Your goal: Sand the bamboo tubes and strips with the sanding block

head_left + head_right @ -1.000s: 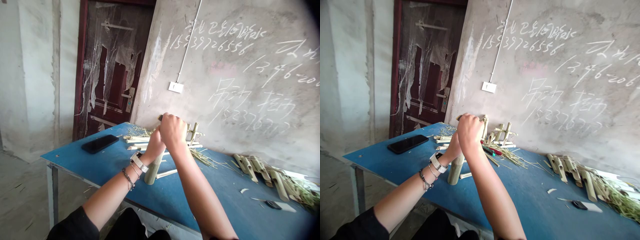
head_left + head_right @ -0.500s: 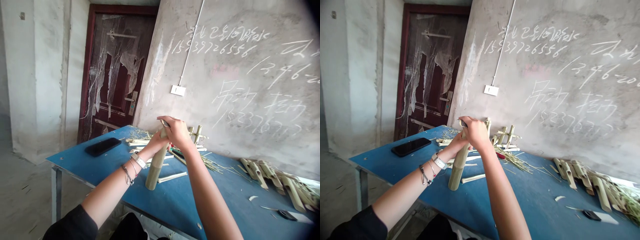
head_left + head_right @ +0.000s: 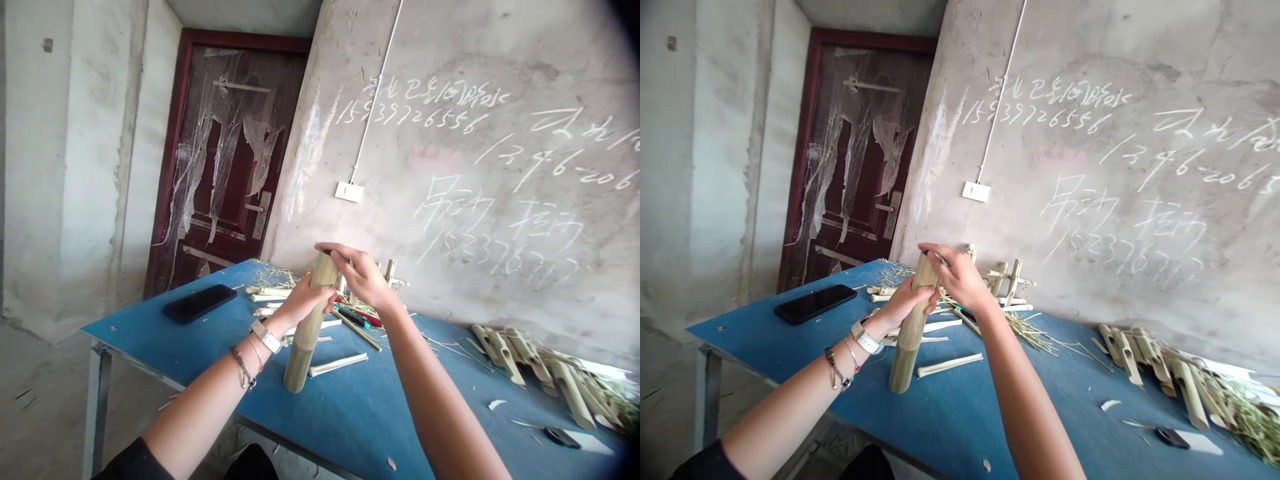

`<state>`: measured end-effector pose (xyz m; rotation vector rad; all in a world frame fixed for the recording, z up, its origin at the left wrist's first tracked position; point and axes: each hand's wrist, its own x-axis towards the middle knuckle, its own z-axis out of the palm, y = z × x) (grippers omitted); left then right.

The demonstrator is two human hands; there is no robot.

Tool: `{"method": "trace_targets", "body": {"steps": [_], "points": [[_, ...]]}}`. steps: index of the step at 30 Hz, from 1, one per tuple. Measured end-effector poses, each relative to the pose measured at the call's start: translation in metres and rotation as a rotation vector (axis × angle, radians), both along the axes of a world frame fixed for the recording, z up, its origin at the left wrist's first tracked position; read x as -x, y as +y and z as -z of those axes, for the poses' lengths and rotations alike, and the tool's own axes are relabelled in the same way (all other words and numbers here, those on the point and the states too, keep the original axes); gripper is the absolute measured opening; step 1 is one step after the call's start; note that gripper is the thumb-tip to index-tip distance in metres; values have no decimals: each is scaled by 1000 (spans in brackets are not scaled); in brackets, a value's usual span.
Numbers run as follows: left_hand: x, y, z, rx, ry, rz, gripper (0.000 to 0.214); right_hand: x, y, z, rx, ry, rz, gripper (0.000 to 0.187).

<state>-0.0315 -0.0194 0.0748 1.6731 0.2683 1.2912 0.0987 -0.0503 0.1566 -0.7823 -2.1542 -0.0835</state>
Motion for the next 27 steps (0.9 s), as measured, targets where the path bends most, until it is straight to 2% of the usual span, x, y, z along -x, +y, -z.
{"method": "trace_targets", "body": {"steps": [4,7,11,14,16,18,22,27], "points": [[2,-2,0,-1,-1,-35,22,6,-5,1,4,-92,15,36],[2,-3,1,2,-21,-64,22,10,-4,6,-99,-84,43,35],[3,-5,1,26,-78,-137,18,19,-5,22,-296,-19,139,37],[3,-6,1,43,-103,-169,11,22,-6,34,-349,26,147,41],[2,-8,1,40,-100,-171,9,20,-6,40,-306,154,91,38],[0,-12,1,30,-91,-156,11,16,-6,43,-197,362,-8,34],[-1,-20,3,0,-69,-94,16,9,-9,45,23,797,-200,39],[11,-20,10,-22,-86,-91,17,2,-30,55,179,1058,-256,36]]}}
